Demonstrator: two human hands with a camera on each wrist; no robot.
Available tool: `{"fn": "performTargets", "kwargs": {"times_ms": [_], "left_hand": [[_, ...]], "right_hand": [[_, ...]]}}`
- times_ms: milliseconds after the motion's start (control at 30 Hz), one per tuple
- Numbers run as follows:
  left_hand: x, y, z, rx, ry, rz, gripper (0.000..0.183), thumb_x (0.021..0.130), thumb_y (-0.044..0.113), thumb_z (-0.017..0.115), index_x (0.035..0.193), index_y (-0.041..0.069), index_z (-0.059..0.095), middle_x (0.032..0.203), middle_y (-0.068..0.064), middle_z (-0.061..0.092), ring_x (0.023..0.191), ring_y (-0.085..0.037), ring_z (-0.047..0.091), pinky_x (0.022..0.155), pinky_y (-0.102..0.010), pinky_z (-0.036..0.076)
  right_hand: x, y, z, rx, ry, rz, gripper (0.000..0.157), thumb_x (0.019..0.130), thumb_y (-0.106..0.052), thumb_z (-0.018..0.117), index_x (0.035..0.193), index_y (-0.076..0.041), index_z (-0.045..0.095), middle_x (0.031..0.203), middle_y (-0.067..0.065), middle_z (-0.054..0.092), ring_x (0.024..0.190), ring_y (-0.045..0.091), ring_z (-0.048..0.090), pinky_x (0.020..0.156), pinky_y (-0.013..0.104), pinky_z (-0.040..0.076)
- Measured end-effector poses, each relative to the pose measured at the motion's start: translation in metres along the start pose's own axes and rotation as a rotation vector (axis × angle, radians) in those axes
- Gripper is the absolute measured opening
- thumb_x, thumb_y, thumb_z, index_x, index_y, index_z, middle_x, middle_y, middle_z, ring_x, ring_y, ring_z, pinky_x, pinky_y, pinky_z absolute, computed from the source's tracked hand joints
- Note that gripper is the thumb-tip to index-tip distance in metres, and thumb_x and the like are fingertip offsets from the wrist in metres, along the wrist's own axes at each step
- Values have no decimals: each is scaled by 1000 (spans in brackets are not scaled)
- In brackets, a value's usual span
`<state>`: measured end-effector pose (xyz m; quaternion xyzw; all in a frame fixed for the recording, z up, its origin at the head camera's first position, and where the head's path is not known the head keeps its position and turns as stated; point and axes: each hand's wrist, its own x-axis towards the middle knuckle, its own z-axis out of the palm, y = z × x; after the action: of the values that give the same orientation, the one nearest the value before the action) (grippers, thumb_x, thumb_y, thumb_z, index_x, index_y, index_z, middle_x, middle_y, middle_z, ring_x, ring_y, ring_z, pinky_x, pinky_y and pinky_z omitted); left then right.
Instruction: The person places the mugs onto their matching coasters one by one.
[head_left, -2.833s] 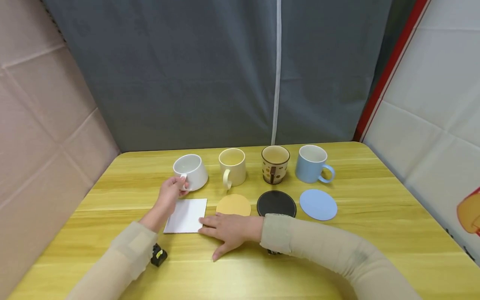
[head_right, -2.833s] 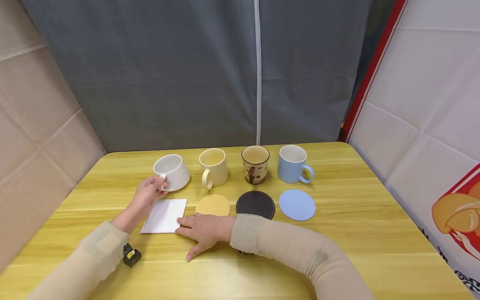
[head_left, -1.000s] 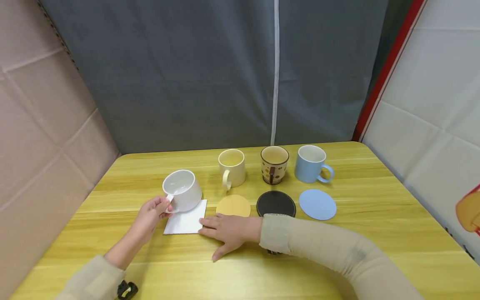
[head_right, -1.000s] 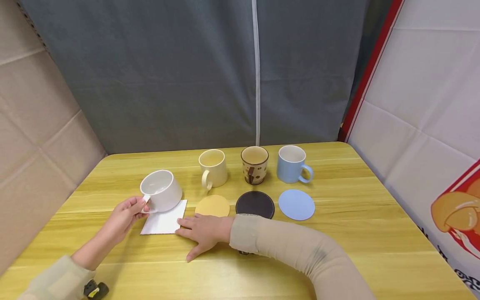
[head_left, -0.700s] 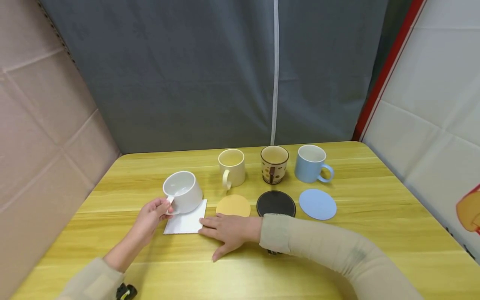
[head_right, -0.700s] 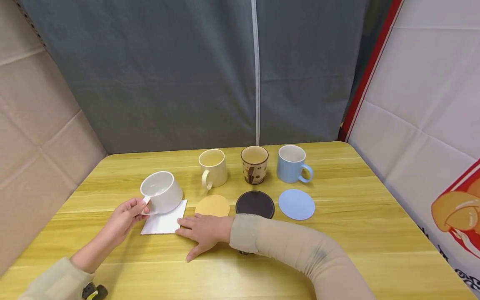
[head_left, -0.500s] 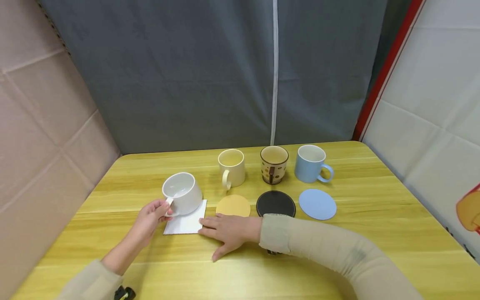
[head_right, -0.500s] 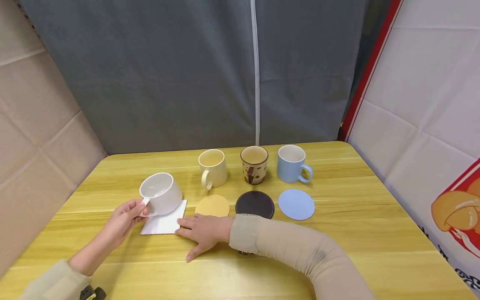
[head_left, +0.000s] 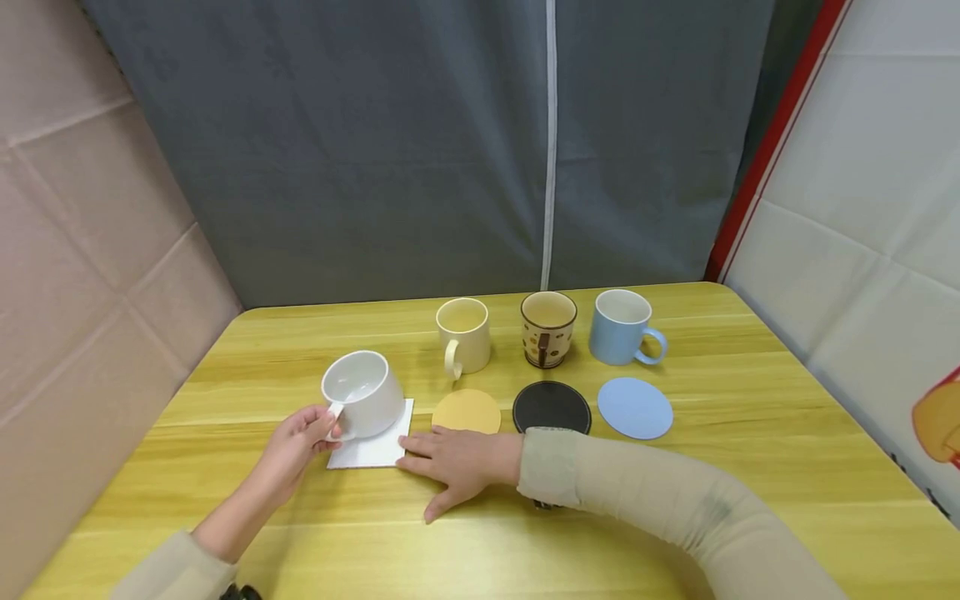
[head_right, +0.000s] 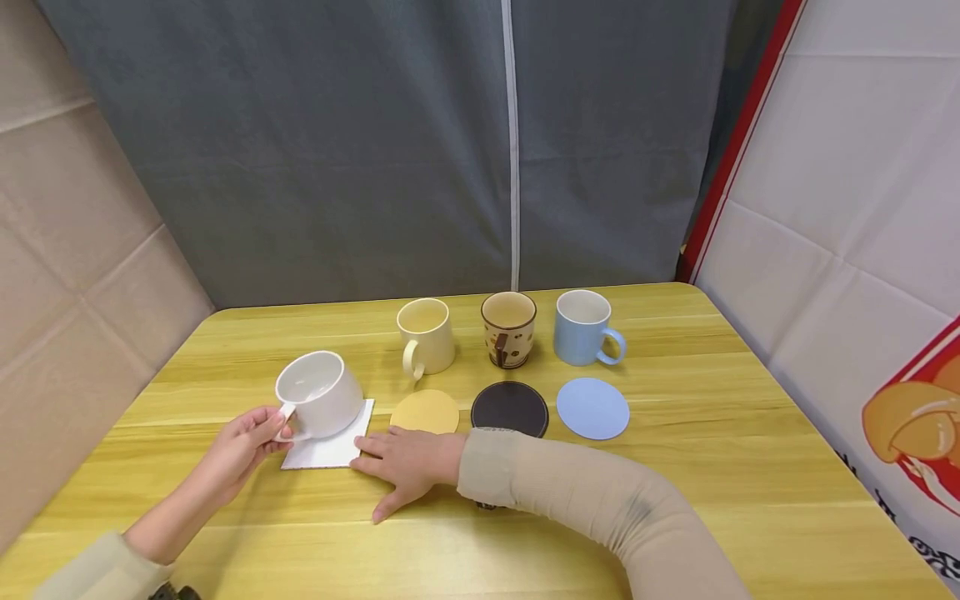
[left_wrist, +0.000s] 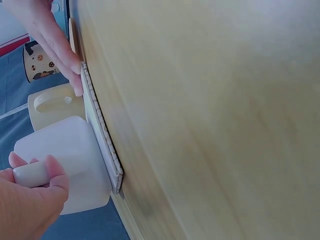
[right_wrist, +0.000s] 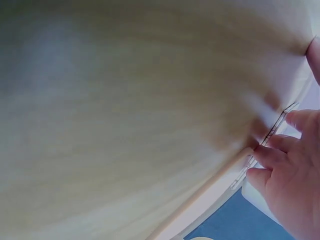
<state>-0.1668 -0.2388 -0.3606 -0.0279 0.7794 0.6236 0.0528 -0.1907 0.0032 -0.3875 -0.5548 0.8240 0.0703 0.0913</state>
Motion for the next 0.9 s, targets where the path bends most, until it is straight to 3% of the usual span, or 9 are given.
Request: {"fn": "performTargets", "kwargs": {"times_ms": [200,500,900], "left_hand": [[-6,-1,-2,-17,-21,2,16,97,10,42,96,-5,48,75,2,53,76,-9,53,73,-24,48],[-10,-4,-5,3,-49,-1,18,97,11,41,98,-6,47,75,3,53,76,-9,53,74,-26,48],[-18,-5,-7,-6,-79,7,20,96,12,43,100,-7,47,76,2,54,75,-8,54,73,-24,49]], "right_hand": [[1,-1,-2,-37,-1,4,81,84,-65,40,146,-17,21,152,9,14,139,21,14,112,37,15],[1,-3,-3,-198,54,-21,80,83,-69,36,144,-18,28,148,11,25,134,26,27,111,33,20],[1,-3,-2,-170,45,-7,79,83,-68,36,145,-19,27,149,12,24,134,28,26,111,34,19]]}}
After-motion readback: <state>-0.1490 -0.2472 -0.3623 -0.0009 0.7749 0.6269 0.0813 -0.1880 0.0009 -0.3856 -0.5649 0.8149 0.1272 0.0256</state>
